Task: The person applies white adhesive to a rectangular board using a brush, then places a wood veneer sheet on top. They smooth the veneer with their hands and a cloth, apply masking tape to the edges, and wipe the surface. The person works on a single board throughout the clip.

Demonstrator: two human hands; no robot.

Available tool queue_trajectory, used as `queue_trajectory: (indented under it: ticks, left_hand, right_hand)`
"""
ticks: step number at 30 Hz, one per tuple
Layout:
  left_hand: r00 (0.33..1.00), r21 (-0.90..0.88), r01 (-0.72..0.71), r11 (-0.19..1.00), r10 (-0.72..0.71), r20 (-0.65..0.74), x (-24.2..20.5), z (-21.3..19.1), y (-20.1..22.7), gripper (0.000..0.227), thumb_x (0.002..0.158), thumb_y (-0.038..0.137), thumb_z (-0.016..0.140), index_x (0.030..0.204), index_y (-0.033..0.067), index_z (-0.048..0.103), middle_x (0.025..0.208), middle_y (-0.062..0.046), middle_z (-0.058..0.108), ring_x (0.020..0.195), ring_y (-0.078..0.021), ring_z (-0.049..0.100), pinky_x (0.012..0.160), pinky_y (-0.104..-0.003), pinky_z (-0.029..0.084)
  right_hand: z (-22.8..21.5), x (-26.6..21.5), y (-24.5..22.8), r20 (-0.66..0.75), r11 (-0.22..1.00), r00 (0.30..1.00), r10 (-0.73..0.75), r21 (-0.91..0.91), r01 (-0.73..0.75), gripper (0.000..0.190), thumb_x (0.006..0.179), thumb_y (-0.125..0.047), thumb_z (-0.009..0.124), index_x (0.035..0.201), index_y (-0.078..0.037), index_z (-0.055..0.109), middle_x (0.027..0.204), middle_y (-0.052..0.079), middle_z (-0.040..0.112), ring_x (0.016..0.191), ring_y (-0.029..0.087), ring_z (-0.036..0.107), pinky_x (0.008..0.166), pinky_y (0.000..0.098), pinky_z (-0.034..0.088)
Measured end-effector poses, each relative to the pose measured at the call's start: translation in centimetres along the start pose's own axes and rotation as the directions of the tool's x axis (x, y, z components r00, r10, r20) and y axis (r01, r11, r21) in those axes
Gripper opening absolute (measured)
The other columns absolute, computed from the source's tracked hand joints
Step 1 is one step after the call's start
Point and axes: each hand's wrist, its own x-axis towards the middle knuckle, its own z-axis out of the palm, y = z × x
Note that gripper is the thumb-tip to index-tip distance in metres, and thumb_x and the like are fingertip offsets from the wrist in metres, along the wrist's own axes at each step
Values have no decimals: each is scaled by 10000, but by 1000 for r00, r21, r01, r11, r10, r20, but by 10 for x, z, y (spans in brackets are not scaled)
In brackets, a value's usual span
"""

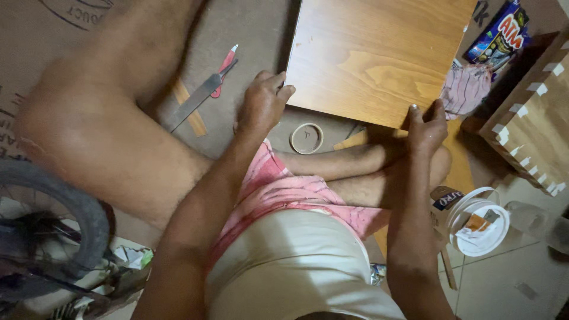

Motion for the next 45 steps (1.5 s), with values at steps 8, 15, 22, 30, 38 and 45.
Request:
queue_trajectory:
  ticks: [8,15,22,30,38,45]
  left_hand:
    - [999,-20,36,999,-35,28,1,7,-4,358,884,206,769,1151,-30,734,1045,-224,680,975,-383,667,863,-452,527]
    - [993,41,-99,994,96,65,1,-2,-2,217,927,168,759,1096,31,762,980,-216,671,948,-392,631,852,-475,514]
    - [997,-33,73,997,-73,1,-4,4,-7,345,867,182,806,1155,14,713,969,-156,684,883,-281,661,820,-386,527]
    - [1000,20,27,999,-27,5,-21,5,-6,318,942,98,771,1235,-21,733,1100,-163,706,985,-243,664,903,-349,537]
    - [998,28,-51,998,51,35,-33,5,-7,407,914,38,791,1306,-11,694,1199,-156,658,1054,-246,675,886,-336,570]
    - [907,291,-420,860,411,95,-31,1,-13,507,797,-21,920,1261,29,722,1166,-181,676,1011,-298,670,838,-380,580]
  right_hand:
    - [1,1,14,-10,995,997,-77,-62,77,608,915,-205,831,1382,95,582,1364,271,641,1276,331,638,1082,383,483]
    - [6,-2,9,-25,1000,1000,-6,-10,5,660,884,-210,828,1405,82,546,1354,249,652,1256,314,652,1061,374,486]
    - [6,-13,10,-91,991,993,-70,111,80,733,911,-131,835,1483,102,440,1402,303,595,1316,335,584,1091,390,458]
    - [-8,-20,17,3,912,986,166,380,-154,362,977,-110,634,1317,15,655,1299,185,724,1222,277,694,1069,348,505]
    - [-63,-32,12,117,966,993,10,254,-40,349,940,-42,701,1284,14,688,1256,179,711,1135,283,705,997,344,553]
    - [-76,-32,16,134,935,928,-347,118,333,355,879,-16,811,1224,11,731,1225,172,716,1105,339,690,931,366,568]
